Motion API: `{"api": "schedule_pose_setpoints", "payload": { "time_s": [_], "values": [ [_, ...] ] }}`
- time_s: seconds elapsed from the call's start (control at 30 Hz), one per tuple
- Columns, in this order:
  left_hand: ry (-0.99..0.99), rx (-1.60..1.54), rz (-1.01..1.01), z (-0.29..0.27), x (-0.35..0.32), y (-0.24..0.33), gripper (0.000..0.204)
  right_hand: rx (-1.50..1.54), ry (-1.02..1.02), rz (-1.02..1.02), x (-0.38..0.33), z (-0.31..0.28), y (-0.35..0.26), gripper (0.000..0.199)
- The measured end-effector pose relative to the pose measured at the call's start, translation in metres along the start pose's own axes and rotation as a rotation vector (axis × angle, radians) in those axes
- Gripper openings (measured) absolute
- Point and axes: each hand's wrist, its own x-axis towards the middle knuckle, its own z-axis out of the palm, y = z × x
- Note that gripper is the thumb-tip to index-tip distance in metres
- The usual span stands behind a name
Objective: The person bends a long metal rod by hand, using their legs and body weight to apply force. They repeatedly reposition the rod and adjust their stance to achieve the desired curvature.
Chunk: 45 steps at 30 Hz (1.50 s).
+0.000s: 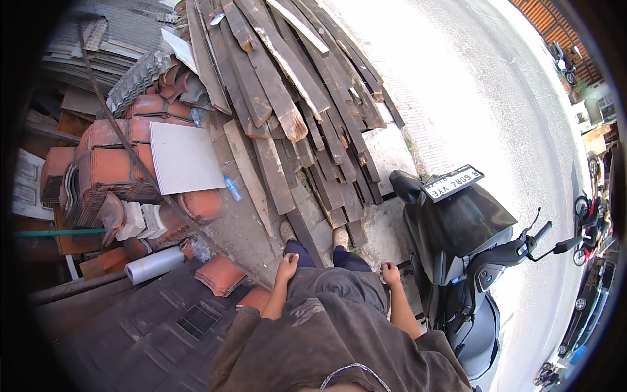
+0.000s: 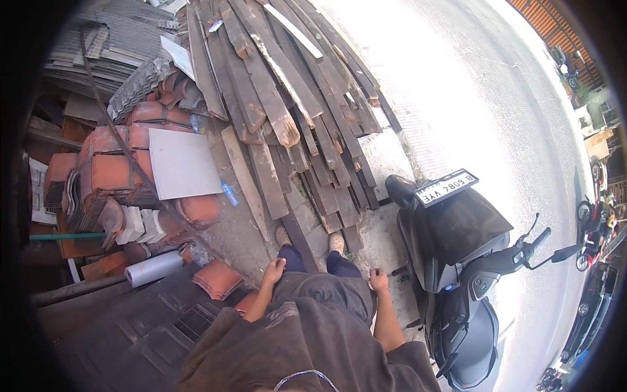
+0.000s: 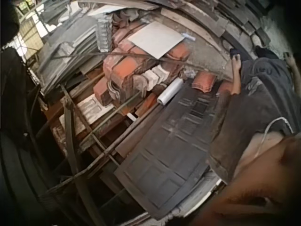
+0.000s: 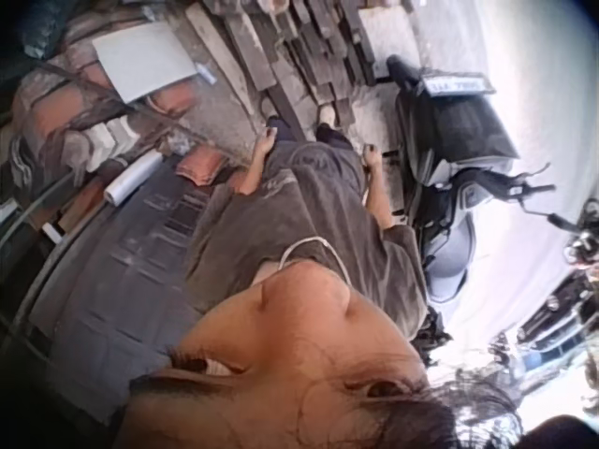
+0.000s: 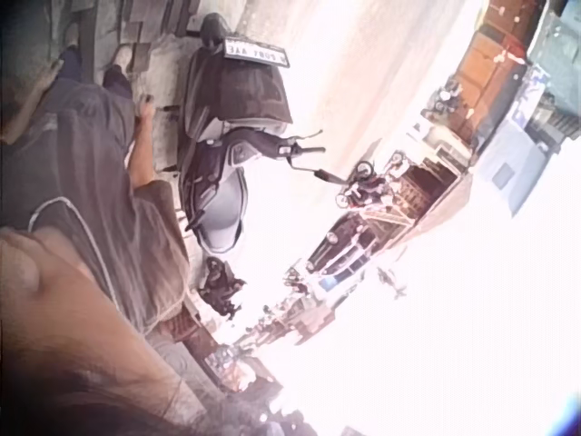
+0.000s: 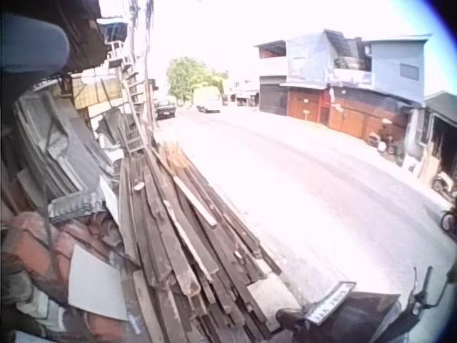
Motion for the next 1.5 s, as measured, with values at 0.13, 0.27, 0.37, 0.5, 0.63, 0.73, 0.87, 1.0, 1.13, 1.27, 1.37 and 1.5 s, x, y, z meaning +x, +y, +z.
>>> {"api": "schedule_pose_setpoints", "payload": {
  "time_s": [0.13, 0.27, 0.37, 0.5, 0.63, 0.73, 0.87, 1.0, 1.13, 1.27, 1.37, 1.5],
  "values": [
    [0.016, 0.048, 0.167, 0.022, -0.018, 0.018, 0.039, 0.087, -0.010, -0.058, 0.023, -0.024, -0.004, 0.035],
    [0.059, -0.203, 0.115, 0.022, -0.018, 0.039, 0.037, 0.066, -0.014, -0.061, 0.042, -0.037, 0.009, 0.035],
    [0.100, -0.263, 0.029, 0.010, -0.019, 0.043, 0.041, 0.068, -0.054, -0.015, 0.038, -0.033, 0.003, 0.036],
    [0.169, -0.132, 0.033, 0.002, -0.012, -0.001, 0.045, -0.024, -0.119, -0.057, 0.040, -0.010, 0.006, 0.037],
    [0.156, -0.116, -0.060, 0.003, -0.016, -0.027, 0.045, -0.218, -0.086, -0.171, 0.043, -0.003, -0.005, 0.045],
    [0.095, -0.142, -0.186, 0.009, -0.026, -0.043, 0.045, -0.140, -0.079, -0.182, 0.049, -0.006, -0.023, 0.039],
    [0.001, 0.183, -0.116, 0.006, -0.016, -0.041, 0.047, 0.000, -0.048, -0.155, 0.054, -0.010, -0.049, 0.036],
    [-0.042, 0.162, 0.001, 0.002, 0.016, 0.000, 0.047, -0.004, -0.018, -0.050, 0.062, -0.016, -0.057, 0.037],
    [0.002, 0.008, 0.019, -0.026, 0.061, 0.049, 0.047, -0.140, -0.041, 0.001, 0.063, -0.008, -0.088, 0.042],
    [0.092, -0.241, 0.043, -0.059, 0.117, 0.059, 0.045, -0.326, -0.074, -0.070, 0.057, -0.001, -0.142, 0.047],
    [0.145, -0.413, -0.015, -0.070, 0.147, 0.064, 0.043, -0.279, -0.026, -0.123, 0.074, 0.000, -0.182, 0.046],
    [0.072, -0.299, -0.167, -0.096, 0.178, 0.013, 0.043, -0.181, -0.003, -0.225, 0.084, -0.009, -0.261, 0.043]
  ]
}}
